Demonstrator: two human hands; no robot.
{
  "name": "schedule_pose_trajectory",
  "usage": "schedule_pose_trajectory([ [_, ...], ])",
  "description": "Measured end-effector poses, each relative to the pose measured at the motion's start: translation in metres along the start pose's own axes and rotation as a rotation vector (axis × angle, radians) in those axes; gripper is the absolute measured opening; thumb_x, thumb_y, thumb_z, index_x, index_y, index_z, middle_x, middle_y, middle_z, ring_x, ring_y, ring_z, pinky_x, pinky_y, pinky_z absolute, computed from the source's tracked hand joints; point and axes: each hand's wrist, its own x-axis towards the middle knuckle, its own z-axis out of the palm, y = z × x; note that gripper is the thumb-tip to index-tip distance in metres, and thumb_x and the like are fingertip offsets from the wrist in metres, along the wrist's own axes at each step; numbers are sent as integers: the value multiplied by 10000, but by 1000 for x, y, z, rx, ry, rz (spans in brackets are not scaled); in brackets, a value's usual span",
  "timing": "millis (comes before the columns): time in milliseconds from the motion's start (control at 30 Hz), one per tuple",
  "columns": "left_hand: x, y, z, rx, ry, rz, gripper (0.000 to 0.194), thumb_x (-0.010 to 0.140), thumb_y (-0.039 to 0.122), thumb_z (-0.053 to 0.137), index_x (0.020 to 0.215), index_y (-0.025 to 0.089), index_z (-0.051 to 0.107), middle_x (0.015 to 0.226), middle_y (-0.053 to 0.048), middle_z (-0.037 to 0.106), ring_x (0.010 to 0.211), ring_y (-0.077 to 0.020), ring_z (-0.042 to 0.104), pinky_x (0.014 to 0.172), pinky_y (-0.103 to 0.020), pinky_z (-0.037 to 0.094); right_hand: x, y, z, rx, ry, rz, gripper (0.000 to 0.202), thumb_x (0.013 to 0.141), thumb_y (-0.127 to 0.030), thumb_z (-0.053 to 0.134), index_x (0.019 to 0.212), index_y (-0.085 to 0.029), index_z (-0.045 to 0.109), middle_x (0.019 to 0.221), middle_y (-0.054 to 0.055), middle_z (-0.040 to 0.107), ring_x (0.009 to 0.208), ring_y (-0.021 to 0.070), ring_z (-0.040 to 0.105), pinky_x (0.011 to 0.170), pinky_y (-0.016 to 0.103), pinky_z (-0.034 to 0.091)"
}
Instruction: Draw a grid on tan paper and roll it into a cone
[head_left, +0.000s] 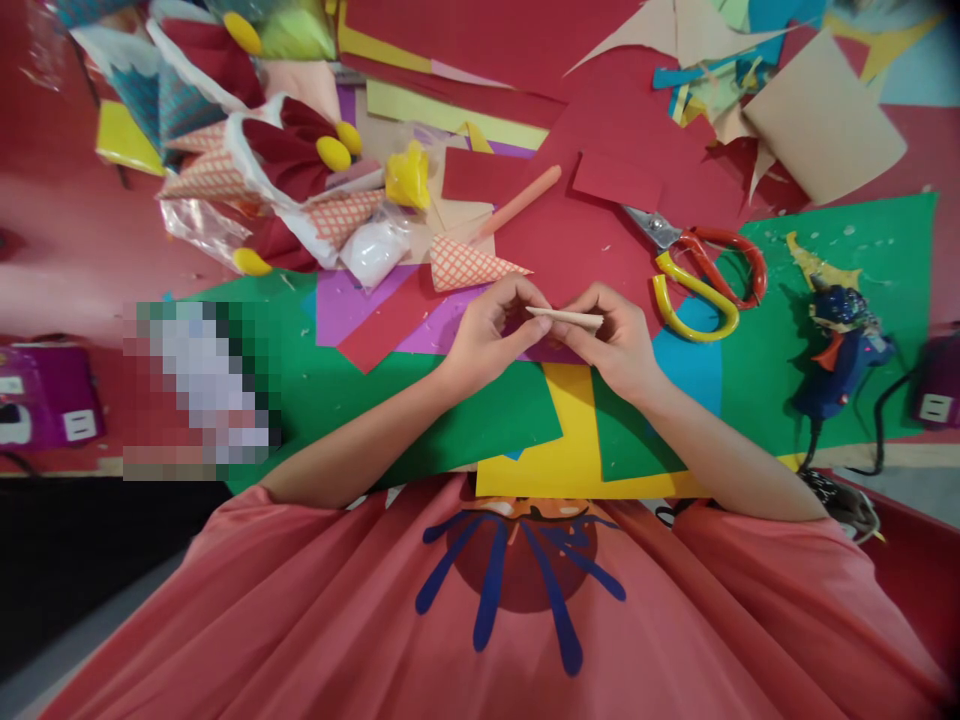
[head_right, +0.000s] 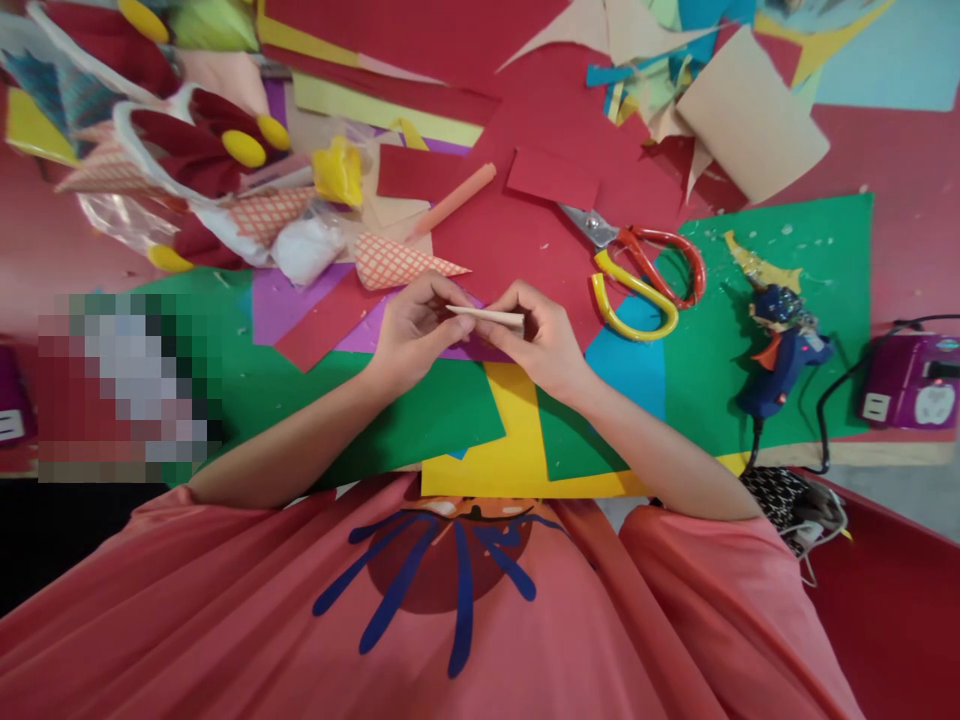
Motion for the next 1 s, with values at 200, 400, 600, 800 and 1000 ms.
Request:
schedule_pose_trajectory([
  [200,1,0,-1,-60,28,-66,356,805,506,701,786,191,536,699,34,579,583,-59,567,537,-167,484,-1,-2,1,38,3,-8,334,752,-448,749,719,-196,532,645,-34,575,559,76,466,512,222,346],
  [400,0,-1,-1,-137,45,-103,349,797,464,725,771,175,531,666,40,597,567,-44,584,531,-137,495,-1,-2,1,57,3,-38,306,766,-404,747,717,-193,530,624,-44,560,544,67,465,524,221,359],
  [600,-1,-1,1,-162,60,-74,342,828,460,696,764,182,508,655,39,639,553,-55,614,517,-147,505,0,-2,0,64,-12,-23,327,757,-432,748,714,-201,521,638,-34,589,562,82,514,511,219,384],
  [800,-1,-2,1,-146,66,-87,365,830,507,672,768,182,518,617,26,652,529,-76,628,502,-173,519,0,-2,1,79,-24,-22,329,752,-441,750,718,-202,526,632,-34,604,538,76,516,507,215,402],
  [1000,-1,0,0,-125,68,-91,372,822,515,675,764,176,530,613,22,651,523,-69,625,495,-161,512,1,-4,1,112,-35,-11,338,744,-427,761,702,-198,516,606,-46,591,511,63,494,508,210,410],
])
